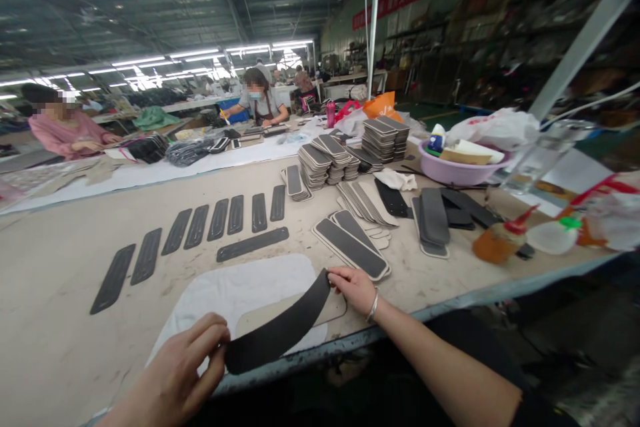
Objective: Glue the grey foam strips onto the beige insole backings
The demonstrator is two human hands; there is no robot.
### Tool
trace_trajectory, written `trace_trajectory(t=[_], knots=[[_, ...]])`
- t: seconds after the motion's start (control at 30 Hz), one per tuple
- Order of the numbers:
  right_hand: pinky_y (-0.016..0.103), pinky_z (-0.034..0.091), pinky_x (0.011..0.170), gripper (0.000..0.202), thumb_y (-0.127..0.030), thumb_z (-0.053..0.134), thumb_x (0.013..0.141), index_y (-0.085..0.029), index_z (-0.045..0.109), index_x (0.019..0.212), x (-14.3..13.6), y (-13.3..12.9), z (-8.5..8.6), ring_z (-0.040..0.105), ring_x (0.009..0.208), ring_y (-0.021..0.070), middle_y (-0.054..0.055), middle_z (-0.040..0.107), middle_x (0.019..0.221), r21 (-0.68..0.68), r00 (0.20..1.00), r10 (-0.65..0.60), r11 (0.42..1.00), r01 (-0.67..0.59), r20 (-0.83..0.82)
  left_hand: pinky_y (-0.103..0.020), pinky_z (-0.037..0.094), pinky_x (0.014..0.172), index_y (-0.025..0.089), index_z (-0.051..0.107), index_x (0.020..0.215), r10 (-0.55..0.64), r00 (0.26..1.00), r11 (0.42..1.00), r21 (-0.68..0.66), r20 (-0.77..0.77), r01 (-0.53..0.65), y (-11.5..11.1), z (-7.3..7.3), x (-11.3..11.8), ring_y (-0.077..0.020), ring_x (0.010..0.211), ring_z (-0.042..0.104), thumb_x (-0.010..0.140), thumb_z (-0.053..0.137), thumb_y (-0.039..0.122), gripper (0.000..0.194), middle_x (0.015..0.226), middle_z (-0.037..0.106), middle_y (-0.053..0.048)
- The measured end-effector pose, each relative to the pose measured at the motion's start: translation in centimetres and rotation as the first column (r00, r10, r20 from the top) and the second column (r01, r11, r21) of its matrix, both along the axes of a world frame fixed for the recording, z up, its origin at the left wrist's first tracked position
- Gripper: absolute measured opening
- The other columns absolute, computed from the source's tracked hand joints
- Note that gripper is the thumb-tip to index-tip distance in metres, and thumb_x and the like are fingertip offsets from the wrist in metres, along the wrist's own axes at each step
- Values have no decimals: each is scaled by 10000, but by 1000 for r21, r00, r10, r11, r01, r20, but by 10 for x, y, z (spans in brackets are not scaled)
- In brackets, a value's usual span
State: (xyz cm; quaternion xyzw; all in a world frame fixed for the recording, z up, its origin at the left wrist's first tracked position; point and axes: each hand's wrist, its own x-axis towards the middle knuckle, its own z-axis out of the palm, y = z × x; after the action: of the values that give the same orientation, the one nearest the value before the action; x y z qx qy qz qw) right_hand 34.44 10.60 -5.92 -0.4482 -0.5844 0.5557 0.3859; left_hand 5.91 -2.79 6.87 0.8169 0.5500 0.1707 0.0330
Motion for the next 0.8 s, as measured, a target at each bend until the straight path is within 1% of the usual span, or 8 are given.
trace_trajectory(t=[0.1,0.17,0.27,0.37,0.47,0.6,0.7,0.8], knots=[[237,480,521,301,-426,551,749,-158,675,807,6,-1,7,545,512,111,-4,613,606,-47,999,17,999,-14,52,-226,418,546,237,542,763,52,997,966,-255,48,-38,7,-10,-9,-135,593,532,824,435,270,127,685,570,2],[220,460,487,257,-398,555,744,-163,659,749,12,-1,12,535,475,104,-17,598,562,-79,992,50,996,-41,112,-231,393,545,223,529,714,188,979,924,-352,80,-149,15,-18,-16,-136,583,522,825,427,306,172,629,552,15],[200,404,416,200,-332,551,736,-170,645,665,20,-3,16,513,404,97,-31,579,493,-124,965,95,990,-66,246,-228,364,518,203,530,656,390,906,810,-529,163,-254,29,-32,-23,-138,544,508,807,439,391,258,541,531,26],[202,375,398,185,-292,550,726,-181,657,624,21,-4,15,517,383,109,-30,584,463,-134,912,118,989,-70,393,-221,328,477,185,542,630,546,802,701,-656,242,-279,40,-50,-27,-129,487,469,783,449,462,330,475,511,32],[215,393,464,190,-277,551,720,-198,678,602,19,-2,13,554,447,129,-24,590,453,-81,843,103,994,-71,528,-216,307,461,173,561,638,609,748,653,-701,264,-285,44,-72,-30,-119,456,442,764,461,482,348,452,500,39],[226,383,546,177,-279,566,701,-215,702,607,16,1,10,590,581,151,-7,640,529,10,745,67,995,-99,663,-212,300,450,173,575,636,636,737,632,-701,228,-329,45,-95,-33,-115,429,445,763,453,461,338,430,486,47],[231,368,563,177,-274,562,693,-218,706,607,14,3,7,592,626,158,2,671,595,48,681,53,990,-129,731,-217,311,450,175,583,628,634,748,633,-688,196,-356,45,-103,-33,-124,425,470,765,441,453,341,427,500,40],[231,361,564,178,-267,555,696,-221,710,623,13,3,3,589,619,156,3,674,600,62,628,42,988,-143,777,-224,336,464,179,585,613,621,763,642,-674,177,-366,46,-104,-32,-135,424,499,768,436,454,349,413,519,31]])
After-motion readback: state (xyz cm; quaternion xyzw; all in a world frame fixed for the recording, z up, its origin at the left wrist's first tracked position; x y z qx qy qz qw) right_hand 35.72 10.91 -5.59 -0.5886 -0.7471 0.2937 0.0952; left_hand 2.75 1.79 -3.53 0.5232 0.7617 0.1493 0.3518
